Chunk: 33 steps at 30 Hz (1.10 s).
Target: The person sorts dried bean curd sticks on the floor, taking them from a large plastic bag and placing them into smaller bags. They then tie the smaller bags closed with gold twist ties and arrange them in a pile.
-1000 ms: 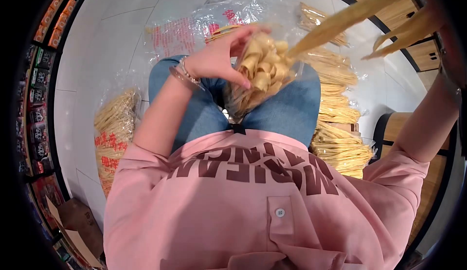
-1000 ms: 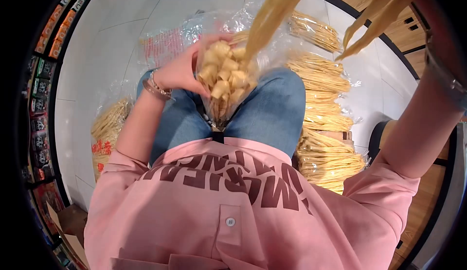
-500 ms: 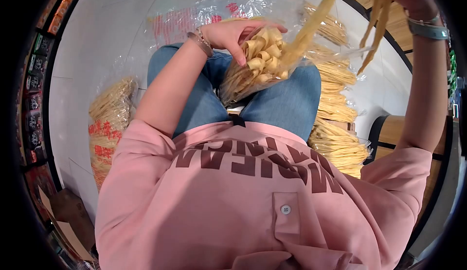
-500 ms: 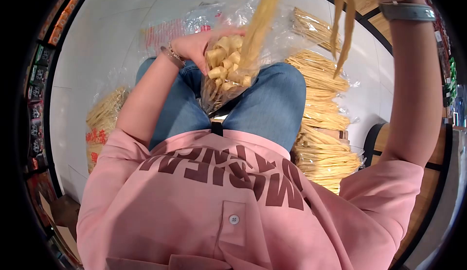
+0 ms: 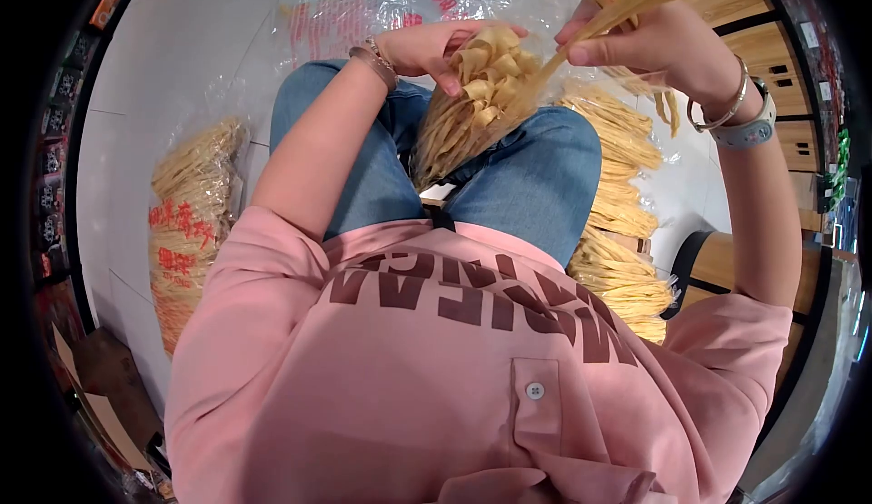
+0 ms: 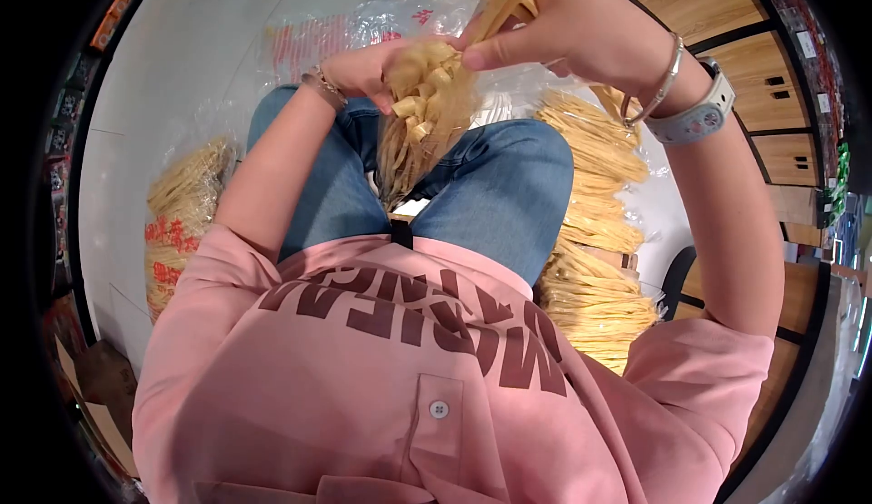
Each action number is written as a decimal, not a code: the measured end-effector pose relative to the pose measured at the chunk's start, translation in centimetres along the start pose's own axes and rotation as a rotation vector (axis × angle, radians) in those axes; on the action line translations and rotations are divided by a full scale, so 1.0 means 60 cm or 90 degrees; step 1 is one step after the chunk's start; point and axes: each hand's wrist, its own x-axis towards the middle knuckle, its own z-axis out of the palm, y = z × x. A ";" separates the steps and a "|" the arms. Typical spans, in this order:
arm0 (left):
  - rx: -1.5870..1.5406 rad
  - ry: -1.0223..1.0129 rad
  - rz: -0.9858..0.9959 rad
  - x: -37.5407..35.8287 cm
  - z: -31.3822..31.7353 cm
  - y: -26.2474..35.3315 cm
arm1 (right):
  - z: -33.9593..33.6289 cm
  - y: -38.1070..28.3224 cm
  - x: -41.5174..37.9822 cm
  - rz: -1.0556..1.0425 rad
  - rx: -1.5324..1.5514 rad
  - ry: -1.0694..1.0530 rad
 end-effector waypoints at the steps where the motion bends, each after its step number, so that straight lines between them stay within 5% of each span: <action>1: -0.015 -0.005 0.005 0.001 -0.001 -0.002 | -0.007 -0.012 -0.007 -0.019 0.106 0.067; 5: -0.069 0.011 0.012 -0.002 -0.010 -0.015 | -0.030 -0.060 -0.026 -0.120 0.373 0.319; 15: -0.103 0.045 0.010 -0.012 -0.014 -0.015 | -0.035 -0.060 -0.004 -0.187 -0.069 0.354; 19: -0.104 0.064 0.004 -0.016 -0.010 -0.015 | -0.013 -0.065 0.010 -0.185 -0.069 0.413; 25: -0.093 0.063 0.023 -0.015 -0.017 -0.015 | -0.034 -0.075 -0.001 -0.184 -0.094 0.283; 29: -0.071 0.086 0.013 -0.013 -0.011 -0.016 | -0.085 -0.035 -0.002 -0.046 -0.229 0.109; 33: -0.076 0.064 0.008 -0.005 -0.008 -0.018 | -0.082 -0.020 -0.005 -0.063 -0.101 -0.013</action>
